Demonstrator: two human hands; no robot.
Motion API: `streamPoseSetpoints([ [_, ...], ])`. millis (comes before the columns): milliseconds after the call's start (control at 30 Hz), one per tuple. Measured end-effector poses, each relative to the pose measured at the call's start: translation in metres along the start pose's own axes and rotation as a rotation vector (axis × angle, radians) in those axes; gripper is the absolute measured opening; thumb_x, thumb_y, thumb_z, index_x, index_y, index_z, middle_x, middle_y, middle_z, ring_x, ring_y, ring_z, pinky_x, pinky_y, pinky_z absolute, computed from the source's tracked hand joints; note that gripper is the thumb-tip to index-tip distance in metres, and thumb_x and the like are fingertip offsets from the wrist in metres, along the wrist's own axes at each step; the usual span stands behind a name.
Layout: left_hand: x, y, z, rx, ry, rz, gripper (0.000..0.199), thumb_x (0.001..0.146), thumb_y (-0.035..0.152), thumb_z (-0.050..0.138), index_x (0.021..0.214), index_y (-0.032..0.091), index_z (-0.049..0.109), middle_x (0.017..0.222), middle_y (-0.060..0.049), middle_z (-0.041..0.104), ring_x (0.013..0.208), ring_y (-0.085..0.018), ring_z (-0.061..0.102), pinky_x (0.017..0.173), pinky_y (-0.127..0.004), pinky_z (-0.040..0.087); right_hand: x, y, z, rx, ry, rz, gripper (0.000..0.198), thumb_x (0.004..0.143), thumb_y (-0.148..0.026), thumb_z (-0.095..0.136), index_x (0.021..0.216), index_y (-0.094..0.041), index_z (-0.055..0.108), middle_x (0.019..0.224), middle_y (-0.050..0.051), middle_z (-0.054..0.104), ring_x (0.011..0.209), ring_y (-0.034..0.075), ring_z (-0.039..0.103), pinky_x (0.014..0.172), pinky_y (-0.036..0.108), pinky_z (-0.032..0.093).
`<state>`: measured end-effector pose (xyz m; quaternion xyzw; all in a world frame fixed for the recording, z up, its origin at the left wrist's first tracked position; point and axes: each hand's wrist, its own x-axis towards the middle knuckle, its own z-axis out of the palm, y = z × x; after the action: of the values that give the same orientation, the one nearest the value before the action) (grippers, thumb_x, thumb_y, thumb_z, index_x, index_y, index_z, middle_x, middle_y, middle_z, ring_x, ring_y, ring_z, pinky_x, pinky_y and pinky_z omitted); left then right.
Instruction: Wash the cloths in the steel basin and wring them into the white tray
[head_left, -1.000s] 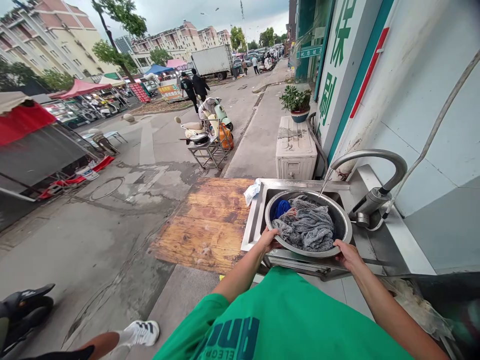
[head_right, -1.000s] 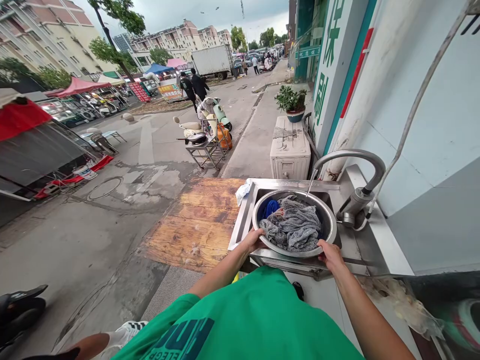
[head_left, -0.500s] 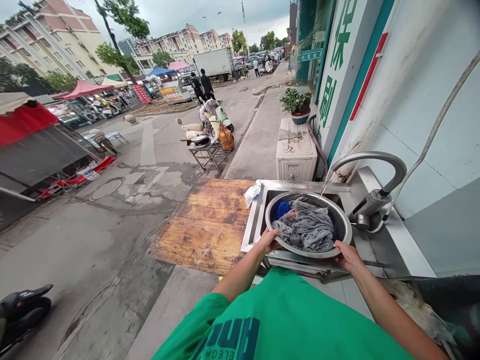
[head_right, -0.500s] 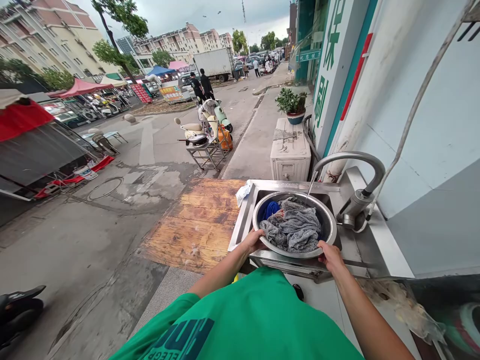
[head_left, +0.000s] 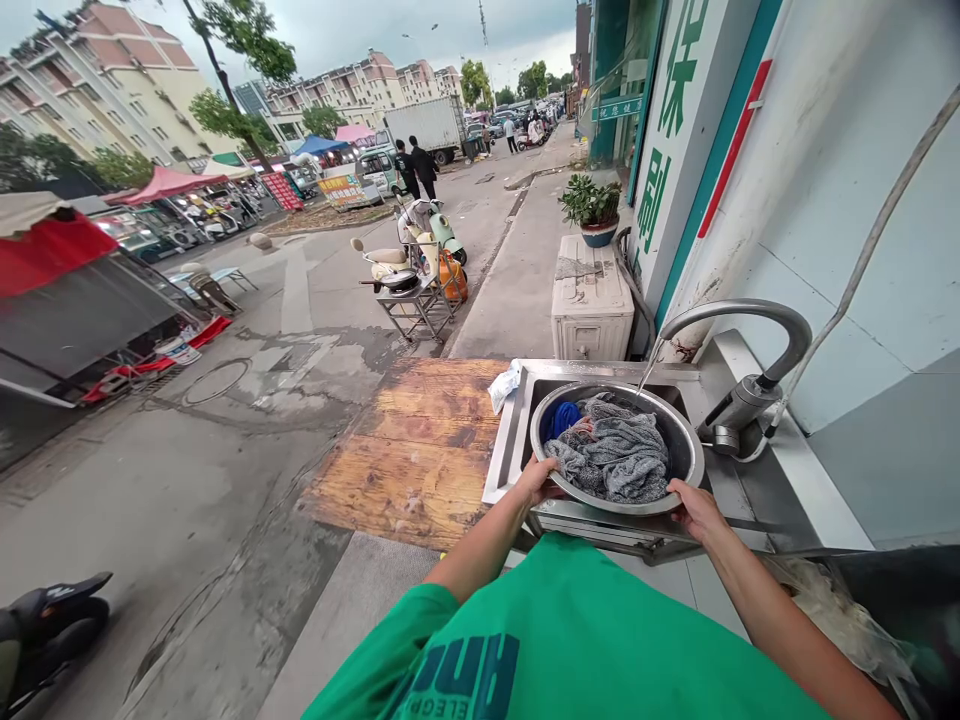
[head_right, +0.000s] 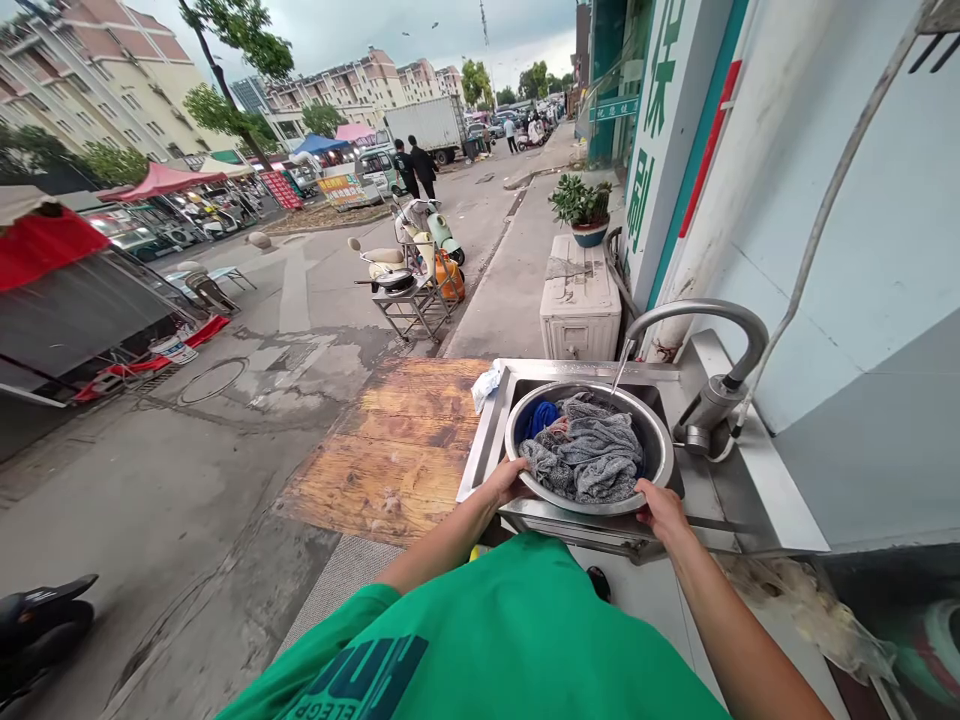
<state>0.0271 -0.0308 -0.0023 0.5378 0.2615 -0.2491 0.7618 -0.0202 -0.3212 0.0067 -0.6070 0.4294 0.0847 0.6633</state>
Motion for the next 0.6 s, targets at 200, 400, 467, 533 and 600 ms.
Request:
streamPoseSetpoints([
  [200,-0.0043,0.0029,0.0029,0.003,0.000,0.004,0.058,0.063,0.009,0.063,0.116,0.024,0.044,0.070,0.004,0.056,0.059,-0.016,0.062,0.073,-0.044,0.060,-0.0019,-0.0017,-0.0001,-0.009,0.013,-0.002,0.022,0.071,-0.012,0.064,0.056,-0.018,0.050,0.042,-0.003,0.047,0.037,0.012,0.045,0.031,0.023,0.040],
  [400,-0.0036,0.0029,0.0028,-0.007,-0.018,0.002,0.057,0.062,0.007,0.059,0.115,0.024,0.044,0.071,0.004,0.057,0.059,-0.017,0.062,0.070,-0.044,0.060,-0.0021,-0.0016,0.0004,-0.012,0.012,-0.013,0.023,0.073,-0.011,0.064,0.055,-0.017,0.050,0.043,-0.003,0.047,0.039,0.011,0.046,0.031,0.022,0.041],
  [467,-0.0036,0.0029,0.0030,-0.004,-0.015,0.008,0.056,0.063,0.007,0.059,0.114,0.024,0.044,0.070,0.004,0.056,0.058,-0.016,0.061,0.070,-0.044,0.060,-0.0020,-0.0014,0.0005,-0.011,0.014,-0.009,0.024,0.073,-0.011,0.064,0.055,-0.017,0.049,0.043,-0.003,0.047,0.039,0.012,0.046,0.031,0.022,0.040],
  [533,-0.0041,0.0032,0.0035,0.000,-0.011,0.009,0.055,0.063,0.007,0.058,0.114,0.023,0.044,0.069,0.004,0.055,0.058,-0.015,0.060,0.071,-0.044,0.060,-0.0018,-0.0013,0.0005,-0.010,0.015,-0.006,0.024,0.072,-0.011,0.064,0.055,-0.018,0.049,0.044,-0.003,0.047,0.039,0.012,0.046,0.031,0.023,0.040],
  [600,-0.0051,0.0038,0.0039,0.003,-0.010,0.005,0.056,0.063,0.007,0.058,0.114,0.024,0.044,0.069,0.004,0.055,0.058,-0.015,0.060,0.071,-0.044,0.060,-0.0014,-0.0012,0.0004,-0.011,0.014,-0.008,0.024,0.072,-0.011,0.064,0.054,-0.018,0.049,0.044,-0.004,0.046,0.039,0.012,0.045,0.031,0.023,0.040],
])
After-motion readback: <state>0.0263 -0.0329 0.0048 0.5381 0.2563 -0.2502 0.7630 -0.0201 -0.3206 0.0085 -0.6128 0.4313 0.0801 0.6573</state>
